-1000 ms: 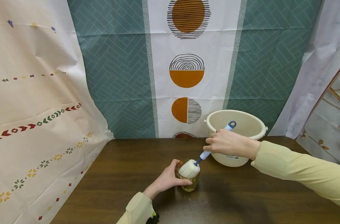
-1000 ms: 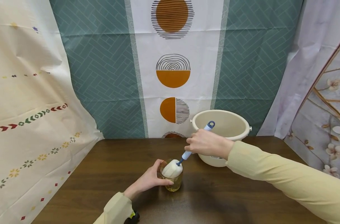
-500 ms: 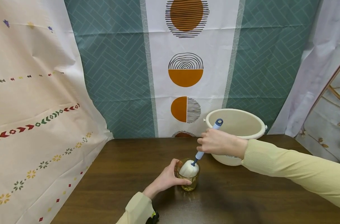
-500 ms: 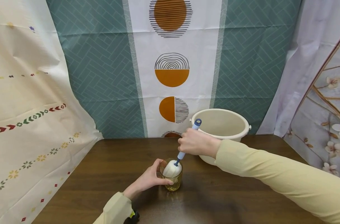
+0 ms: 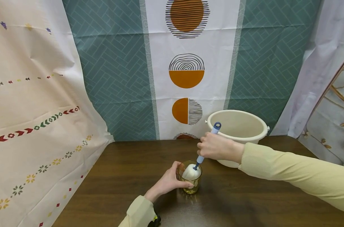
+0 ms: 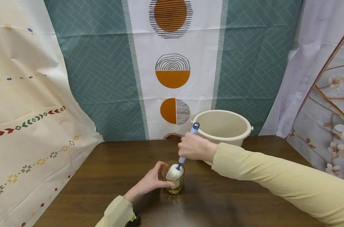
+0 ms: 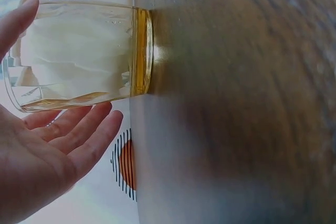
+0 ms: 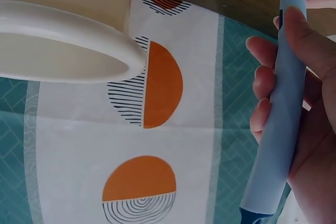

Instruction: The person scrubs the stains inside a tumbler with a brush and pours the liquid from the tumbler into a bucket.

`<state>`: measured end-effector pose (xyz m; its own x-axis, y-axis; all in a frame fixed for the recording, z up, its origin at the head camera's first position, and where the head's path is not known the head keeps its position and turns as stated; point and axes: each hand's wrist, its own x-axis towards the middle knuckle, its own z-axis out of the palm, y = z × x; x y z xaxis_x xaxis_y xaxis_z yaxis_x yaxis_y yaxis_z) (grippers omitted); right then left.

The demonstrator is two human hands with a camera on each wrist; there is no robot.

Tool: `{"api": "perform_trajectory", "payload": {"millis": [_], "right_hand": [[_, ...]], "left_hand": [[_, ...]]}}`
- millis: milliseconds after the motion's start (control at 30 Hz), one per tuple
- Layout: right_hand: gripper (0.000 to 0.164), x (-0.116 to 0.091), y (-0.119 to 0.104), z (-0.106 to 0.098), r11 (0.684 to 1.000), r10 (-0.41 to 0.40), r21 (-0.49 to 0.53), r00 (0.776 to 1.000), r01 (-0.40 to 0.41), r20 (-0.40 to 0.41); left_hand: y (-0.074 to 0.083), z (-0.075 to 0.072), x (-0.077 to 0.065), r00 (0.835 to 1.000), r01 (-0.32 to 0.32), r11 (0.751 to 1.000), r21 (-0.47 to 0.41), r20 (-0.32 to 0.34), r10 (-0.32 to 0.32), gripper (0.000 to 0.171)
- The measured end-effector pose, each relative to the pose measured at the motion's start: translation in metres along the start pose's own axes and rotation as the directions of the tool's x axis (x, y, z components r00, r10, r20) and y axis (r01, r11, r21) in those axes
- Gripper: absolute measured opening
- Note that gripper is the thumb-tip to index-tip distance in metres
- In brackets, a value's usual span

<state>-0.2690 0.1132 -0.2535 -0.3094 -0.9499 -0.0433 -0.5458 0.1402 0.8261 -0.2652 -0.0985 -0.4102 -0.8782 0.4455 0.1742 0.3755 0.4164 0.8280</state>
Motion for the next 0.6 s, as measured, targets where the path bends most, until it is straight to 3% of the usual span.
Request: {"api": "perform_trajectory", "payload": {"millis": [600], "right_hand": [[0.004, 0.012, -0.004, -0.004, 1.000, -0.007, -0.023, 1.000, 0.007, 0.019]], "left_hand": [[0.000, -0.002, 0.000, 1.000, 0.001, 1.000, -0.021, 0.025, -0.001, 0.066]]}}
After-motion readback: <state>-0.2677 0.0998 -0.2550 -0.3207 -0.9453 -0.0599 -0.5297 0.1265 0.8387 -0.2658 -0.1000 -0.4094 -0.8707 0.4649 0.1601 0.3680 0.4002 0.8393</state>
